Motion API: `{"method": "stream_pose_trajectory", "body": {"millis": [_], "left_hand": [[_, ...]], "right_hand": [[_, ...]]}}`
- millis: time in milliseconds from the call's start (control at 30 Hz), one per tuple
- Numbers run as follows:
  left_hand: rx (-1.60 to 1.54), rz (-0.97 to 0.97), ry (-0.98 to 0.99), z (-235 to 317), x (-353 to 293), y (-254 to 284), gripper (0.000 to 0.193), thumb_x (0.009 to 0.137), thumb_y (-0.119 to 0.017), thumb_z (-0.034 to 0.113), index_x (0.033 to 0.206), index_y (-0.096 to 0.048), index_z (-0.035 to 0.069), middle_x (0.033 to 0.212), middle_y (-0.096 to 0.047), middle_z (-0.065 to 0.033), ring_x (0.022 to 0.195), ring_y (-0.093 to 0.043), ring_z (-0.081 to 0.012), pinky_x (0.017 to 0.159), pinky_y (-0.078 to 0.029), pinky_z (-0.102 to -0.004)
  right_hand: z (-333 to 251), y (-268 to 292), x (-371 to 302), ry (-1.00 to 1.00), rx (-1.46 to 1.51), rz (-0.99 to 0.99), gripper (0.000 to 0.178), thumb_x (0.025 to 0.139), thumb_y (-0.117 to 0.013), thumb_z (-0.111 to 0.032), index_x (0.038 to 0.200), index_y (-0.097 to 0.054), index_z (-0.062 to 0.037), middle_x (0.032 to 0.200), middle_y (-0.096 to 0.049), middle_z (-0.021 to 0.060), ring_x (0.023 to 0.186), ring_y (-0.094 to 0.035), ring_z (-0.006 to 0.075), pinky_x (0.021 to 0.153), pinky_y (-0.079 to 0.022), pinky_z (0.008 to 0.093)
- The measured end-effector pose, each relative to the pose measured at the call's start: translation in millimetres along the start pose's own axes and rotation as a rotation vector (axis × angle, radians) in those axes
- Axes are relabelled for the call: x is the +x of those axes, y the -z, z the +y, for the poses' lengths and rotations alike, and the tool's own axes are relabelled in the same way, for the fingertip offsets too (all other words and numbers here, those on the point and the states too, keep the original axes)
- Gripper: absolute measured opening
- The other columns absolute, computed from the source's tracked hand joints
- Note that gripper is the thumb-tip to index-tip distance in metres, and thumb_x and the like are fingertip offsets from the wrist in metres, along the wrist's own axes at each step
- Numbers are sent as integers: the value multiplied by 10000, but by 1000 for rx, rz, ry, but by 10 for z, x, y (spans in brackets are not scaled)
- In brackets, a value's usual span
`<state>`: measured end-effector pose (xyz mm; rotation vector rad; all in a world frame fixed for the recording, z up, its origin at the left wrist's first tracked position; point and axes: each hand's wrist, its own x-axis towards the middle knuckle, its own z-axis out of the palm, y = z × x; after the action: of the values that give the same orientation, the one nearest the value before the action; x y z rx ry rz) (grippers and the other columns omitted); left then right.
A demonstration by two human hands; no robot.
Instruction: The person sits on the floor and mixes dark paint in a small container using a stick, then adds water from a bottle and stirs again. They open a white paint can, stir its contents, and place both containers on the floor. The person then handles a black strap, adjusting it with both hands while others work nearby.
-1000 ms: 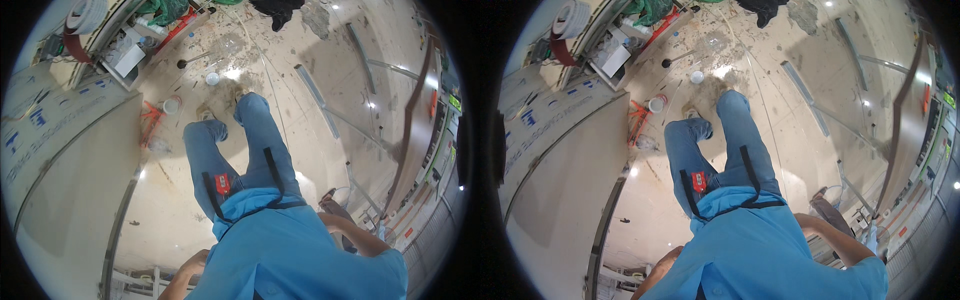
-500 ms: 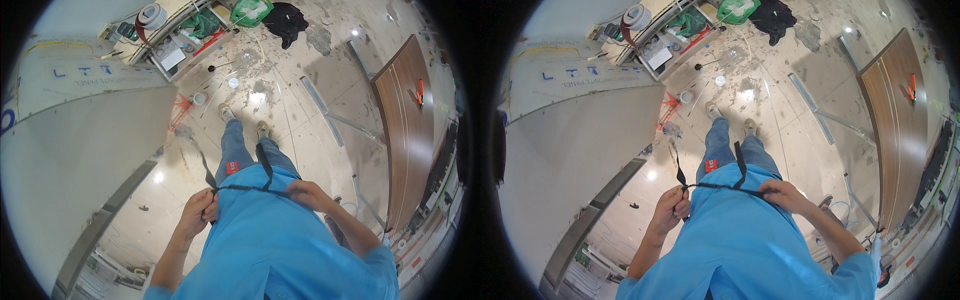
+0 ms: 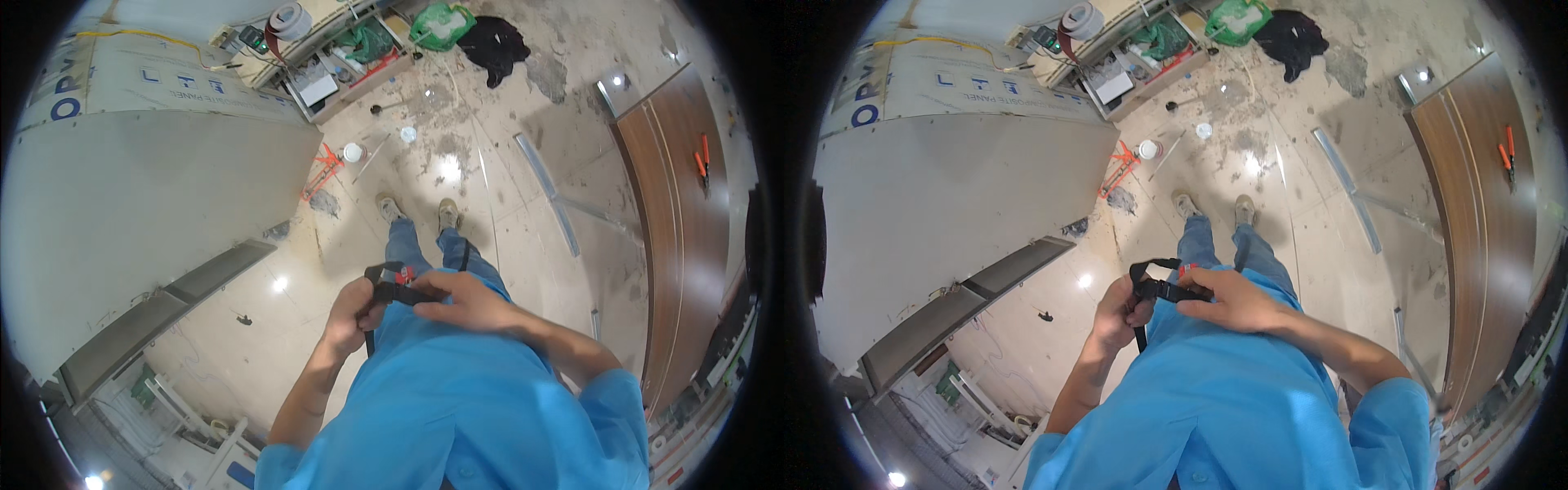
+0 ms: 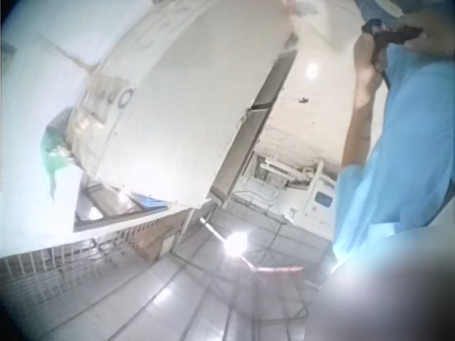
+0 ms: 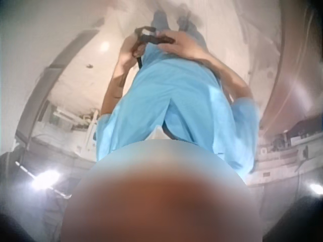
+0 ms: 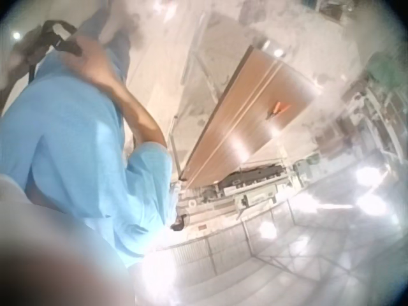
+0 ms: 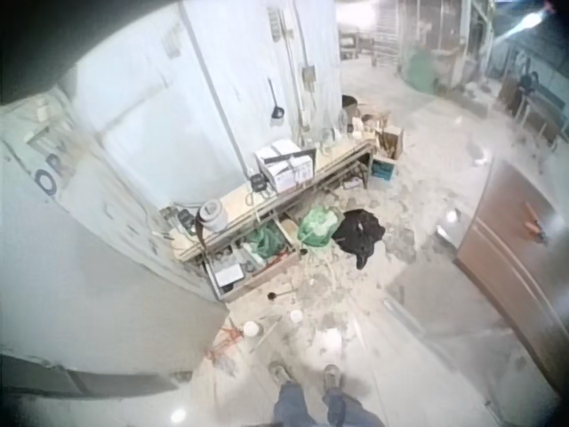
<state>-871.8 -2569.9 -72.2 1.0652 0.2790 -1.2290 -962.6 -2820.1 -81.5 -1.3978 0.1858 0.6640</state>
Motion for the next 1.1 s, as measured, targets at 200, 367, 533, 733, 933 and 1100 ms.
{"method": "stream_pose_trajectory", "body": {"millis": [200,367,533,733,933,1100], "left_hand": [[123,137,20,-51,71,-155,189,1044,-662,251,949,-632,90,671,-468,73,502,-357,-28,448,-228,-219],[127,187,5,-58,81,-232,175,1046,-659,233,934,-654,98,668,-480,79,506,-366,-21,453,-229,-213],[232,173,36,-46,88,-279,228,1049,-687,297,963,-695,86,675,-467,99,535,-348,-6,469,-221,-215],[36,211,-47,68,-30,-79,249,1077,-633,312,995,-654,78,701,-495,72,529,-346,-10,464,-231,-202],[13,106,-92,4,89,-78,221,1066,-668,285,1013,-635,73,796,-663,-47,654,-634,-108,556,-463,-236],[164,2,-35,51,0,-149,311,1088,-623,339,1066,-677,33,922,-709,-81,774,-695,-154,666,-544,-277]], "right_hand": [[-136,-36,-86,61,-30,114,413,935,-770,-216,1272,-641,-15,1020,-726,153,920,-700,244,837,-549,367],[-212,-62,-144,85,-169,230,314,893,-779,-96,1171,-676,9,1052,-724,123,939,-702,195,839,-564,344],[-96,-118,-145,224,-272,306,256,864,-764,-49,1100,-684,14,988,-714,107,887,-693,191,782,-561,344],[-122,243,-165,47,384,384,253,901,-670,-46,1154,-667,-56,948,-666,0,869,-608,81,750,-479,268],[-183,-73,-6,-55,142,179,274,1015,-688,-249,1156,-657,-17,845,-632,-14,743,-530,73,667,-413,246],[-147,-199,165,-178,331,35,238,1031,-676,-272,985,-700,-40,771,-644,-16,642,-487,45,547,-346,240]]}}
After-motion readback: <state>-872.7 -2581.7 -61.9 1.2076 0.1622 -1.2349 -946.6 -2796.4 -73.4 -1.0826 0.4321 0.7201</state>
